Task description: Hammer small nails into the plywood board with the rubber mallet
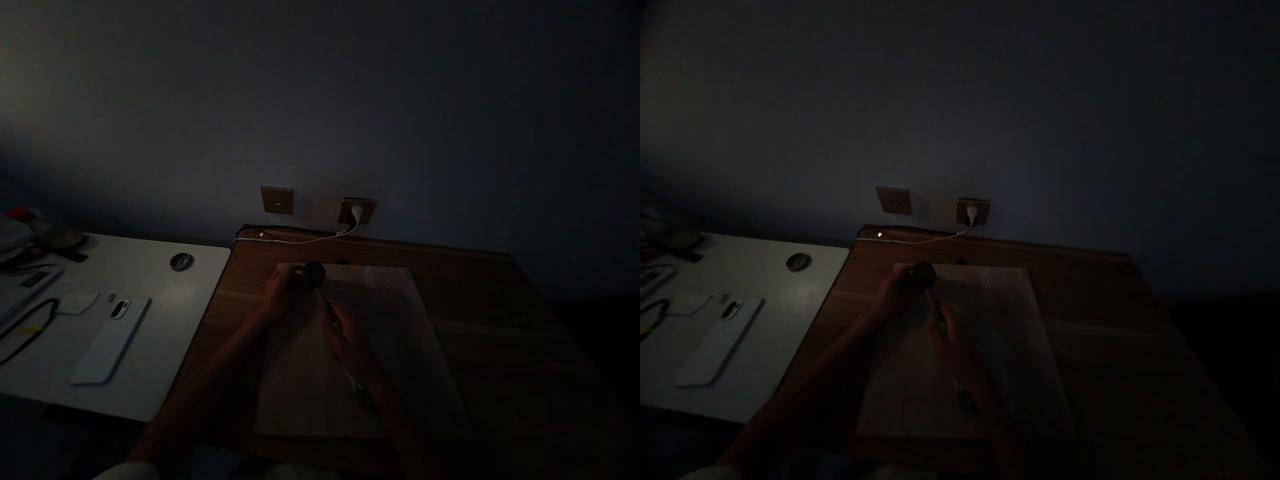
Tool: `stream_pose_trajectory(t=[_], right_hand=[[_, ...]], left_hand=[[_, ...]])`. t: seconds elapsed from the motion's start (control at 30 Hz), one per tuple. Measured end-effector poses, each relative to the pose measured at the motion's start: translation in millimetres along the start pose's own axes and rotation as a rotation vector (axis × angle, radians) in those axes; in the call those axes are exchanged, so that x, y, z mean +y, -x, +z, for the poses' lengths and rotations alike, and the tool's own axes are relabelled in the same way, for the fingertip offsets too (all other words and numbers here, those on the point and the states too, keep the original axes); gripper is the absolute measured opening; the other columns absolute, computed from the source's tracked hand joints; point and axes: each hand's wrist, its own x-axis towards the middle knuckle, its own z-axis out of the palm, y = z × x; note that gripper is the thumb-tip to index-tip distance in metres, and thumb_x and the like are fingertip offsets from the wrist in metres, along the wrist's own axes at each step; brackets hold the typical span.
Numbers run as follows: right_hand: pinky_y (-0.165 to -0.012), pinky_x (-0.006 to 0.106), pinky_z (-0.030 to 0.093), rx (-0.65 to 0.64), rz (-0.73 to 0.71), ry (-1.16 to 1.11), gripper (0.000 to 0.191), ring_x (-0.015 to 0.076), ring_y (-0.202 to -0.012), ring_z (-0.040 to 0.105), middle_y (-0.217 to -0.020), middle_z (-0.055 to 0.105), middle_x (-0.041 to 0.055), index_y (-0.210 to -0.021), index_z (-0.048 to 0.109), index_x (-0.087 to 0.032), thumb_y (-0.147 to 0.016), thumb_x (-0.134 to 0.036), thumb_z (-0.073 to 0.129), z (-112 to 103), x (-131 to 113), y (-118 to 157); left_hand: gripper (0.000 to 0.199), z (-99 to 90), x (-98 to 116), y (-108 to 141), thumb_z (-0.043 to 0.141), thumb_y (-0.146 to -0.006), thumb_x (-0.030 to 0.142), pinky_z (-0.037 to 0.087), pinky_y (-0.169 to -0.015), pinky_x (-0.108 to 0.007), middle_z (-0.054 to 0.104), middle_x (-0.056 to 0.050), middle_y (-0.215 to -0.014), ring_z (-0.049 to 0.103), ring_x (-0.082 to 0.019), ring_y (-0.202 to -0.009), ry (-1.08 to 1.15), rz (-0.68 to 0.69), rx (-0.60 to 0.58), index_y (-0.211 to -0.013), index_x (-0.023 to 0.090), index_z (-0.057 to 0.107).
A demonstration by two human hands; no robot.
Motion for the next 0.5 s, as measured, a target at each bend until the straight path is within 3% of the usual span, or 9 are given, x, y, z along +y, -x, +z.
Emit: stream_pose_trajectory(t=[0.17,0.3,0.4,0.5], right_hand=[[-0.049,0.023,0.040,0.140,0.130,-0.258,0.037,0.0142,-0.053,0.052,-0.063,0.054,-0.0053,-0.110,0.061,-0.023,-0.088,-0.053,0.059,-14,11,29],[-0.058,0.028,0.049,0.341,0.188,-0.232,0.038,0.0196,-0.068,0.061,-0.074,0.063,0.0016,-0.084,0.061,-0.025,-0.082,-0.063,0.061,-31,35,54],[-0.063,0.030,0.054,0.467,0.302,-0.194,0.050,0.0239,-0.082,0.066,-0.089,0.070,0.0053,-0.094,0.065,-0.026,-0.080,-0.074,0.060,-36,51,68],[-0.060,0.030,0.055,0.419,0.344,-0.169,0.059,0.0253,-0.085,0.069,-0.093,0.073,0.0057,-0.107,0.066,-0.027,-0.079,-0.079,0.059,-33,56,77]], left_hand=[[0.046,-5.5,-2,11,0.063,-0.087,0.018,0.058,-0.089,-0.033,0.077,-0.006,-0.109,0.074,-0.020,-0.099,0.007,0.063,-0.060,-0.132,0.020,0.057],[0.038,-15.4,-7,36,0.058,-0.092,0.020,0.054,-0.102,-0.044,0.068,-0.011,-0.128,0.064,-0.025,-0.120,-0.181,0.155,-0.012,-0.131,0.020,0.060],[0.037,-28.7,-9,53,0.055,-0.095,0.022,0.051,-0.107,-0.047,0.064,-0.012,-0.134,0.061,-0.026,-0.124,-0.248,0.175,-0.016,-0.132,0.021,0.059],[0.037,-45.4,-9,66,0.054,-0.096,0.027,0.053,-0.106,-0.047,0.061,-0.012,-0.138,0.062,-0.027,-0.123,-0.306,0.148,-0.033,-0.132,0.022,0.060]])
